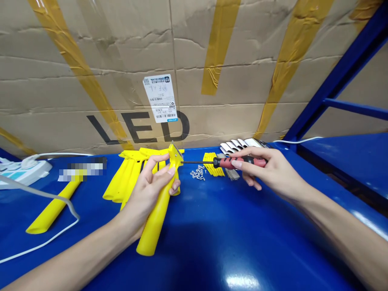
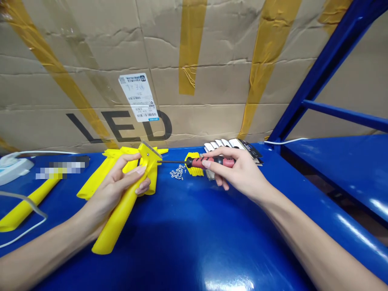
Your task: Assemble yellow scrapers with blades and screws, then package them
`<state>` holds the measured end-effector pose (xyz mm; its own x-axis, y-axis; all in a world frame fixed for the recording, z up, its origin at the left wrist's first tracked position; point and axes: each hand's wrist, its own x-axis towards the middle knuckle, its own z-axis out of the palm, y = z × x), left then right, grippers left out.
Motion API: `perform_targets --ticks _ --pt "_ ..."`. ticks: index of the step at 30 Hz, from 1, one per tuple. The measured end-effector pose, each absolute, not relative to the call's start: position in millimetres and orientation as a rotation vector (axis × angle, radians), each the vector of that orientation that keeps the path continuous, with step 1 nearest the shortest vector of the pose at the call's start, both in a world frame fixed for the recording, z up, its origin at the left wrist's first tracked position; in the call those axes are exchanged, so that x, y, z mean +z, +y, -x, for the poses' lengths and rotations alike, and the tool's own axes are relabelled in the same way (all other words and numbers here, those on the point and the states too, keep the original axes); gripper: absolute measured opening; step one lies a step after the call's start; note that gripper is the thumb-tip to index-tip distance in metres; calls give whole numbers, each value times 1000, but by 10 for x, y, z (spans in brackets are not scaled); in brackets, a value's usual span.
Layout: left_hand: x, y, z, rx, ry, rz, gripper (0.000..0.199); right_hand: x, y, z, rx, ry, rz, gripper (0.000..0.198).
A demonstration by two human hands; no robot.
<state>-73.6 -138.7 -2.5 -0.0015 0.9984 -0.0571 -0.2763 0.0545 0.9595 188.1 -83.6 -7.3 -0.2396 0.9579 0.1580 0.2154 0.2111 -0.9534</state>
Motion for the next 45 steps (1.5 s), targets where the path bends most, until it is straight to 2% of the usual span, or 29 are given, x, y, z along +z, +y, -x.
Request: perform_targets --ticks 4,10,24,30,39,42,45 --pt "-62 -1383 752 1259 1042 -925 35 -102 -782 -1935 1200 -1551 1177 38" --pt "-113 -1320 760 1256 1028 -779 45 -69 -757 -2078 945 -1661 1117 30" --pt "-119 -1341 770 1158 936 -716 43 3 -845 -1990 733 -1712 990 17" --pt "-109 -1354 751 1170 924 -700 37 8 -850 -1996 662 -1781 998 18" --pt "-101 -1298 788 1195 902 -618 40 -7 -821 -2024 492 -1938 790 24" --pt "-95 -1318 774 1209 979 -654 41 18 -839 -2006 394 -1977 724 21" --pt "-99 -1363 750 1230 1048 -756 42 32 -874 -1960 394 -1935 847 15"
